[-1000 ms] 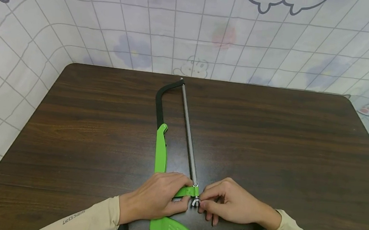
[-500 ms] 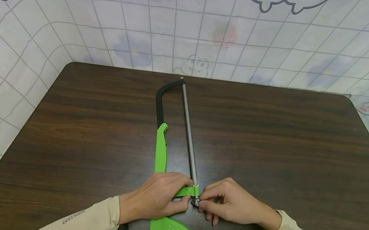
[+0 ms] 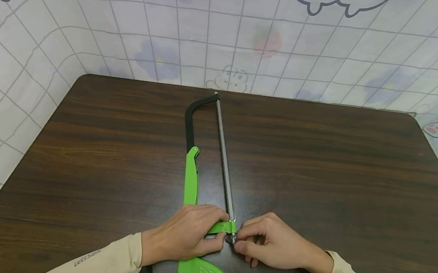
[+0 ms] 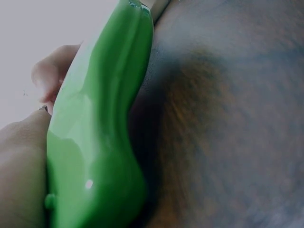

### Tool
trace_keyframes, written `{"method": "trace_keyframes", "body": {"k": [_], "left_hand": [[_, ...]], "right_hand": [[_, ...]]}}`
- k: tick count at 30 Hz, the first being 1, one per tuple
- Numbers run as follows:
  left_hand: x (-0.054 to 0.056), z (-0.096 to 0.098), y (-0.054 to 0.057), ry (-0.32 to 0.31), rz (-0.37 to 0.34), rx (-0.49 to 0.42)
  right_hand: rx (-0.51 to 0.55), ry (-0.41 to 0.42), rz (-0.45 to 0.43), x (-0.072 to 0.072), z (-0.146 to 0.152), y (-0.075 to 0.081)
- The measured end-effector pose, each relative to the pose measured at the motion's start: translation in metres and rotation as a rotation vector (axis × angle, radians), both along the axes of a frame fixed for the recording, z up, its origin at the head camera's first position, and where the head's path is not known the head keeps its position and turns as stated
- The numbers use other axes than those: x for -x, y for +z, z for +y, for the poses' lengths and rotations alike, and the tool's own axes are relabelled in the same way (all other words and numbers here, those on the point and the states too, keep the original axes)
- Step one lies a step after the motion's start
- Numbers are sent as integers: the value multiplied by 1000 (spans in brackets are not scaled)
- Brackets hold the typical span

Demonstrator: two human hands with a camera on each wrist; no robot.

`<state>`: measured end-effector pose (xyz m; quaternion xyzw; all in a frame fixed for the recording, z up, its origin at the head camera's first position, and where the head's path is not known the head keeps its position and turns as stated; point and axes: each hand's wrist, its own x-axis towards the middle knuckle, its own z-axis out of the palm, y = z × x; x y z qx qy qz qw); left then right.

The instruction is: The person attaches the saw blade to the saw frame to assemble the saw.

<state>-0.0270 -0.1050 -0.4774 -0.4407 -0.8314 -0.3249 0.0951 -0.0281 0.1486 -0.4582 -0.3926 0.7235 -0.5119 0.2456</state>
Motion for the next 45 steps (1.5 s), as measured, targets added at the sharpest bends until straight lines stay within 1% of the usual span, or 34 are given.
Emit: {"method": "trace_keyframes", "body": {"k": [4,8,15,24,31,32,39,45], "left_hand": [[0,0,-1,-6,6,-8],[0,0,-1,-10,5,-10],[1,0,-2,-6,18,-8],[0,0,-1,-5,10,-6],[0,0,-1,-9,15,-6],[0,0,-1,-9,15,-3],[0,0,0,-5,0,3],[0,0,0,-2,-5,3]], "right_hand": [[-20,-43,19,-2,-2,-1],[-23,-63,24,-2,-3,-3],[-15,-47,10,-2,-3,-4],[0,-35,1,0,-2,-3],[-3,-23,-34,0,-2,-1],[0,-18,-26,1,-1,-1],[-4,-16,-48,1,-1,-1],[2,-4,-37,2,0,1]]}}
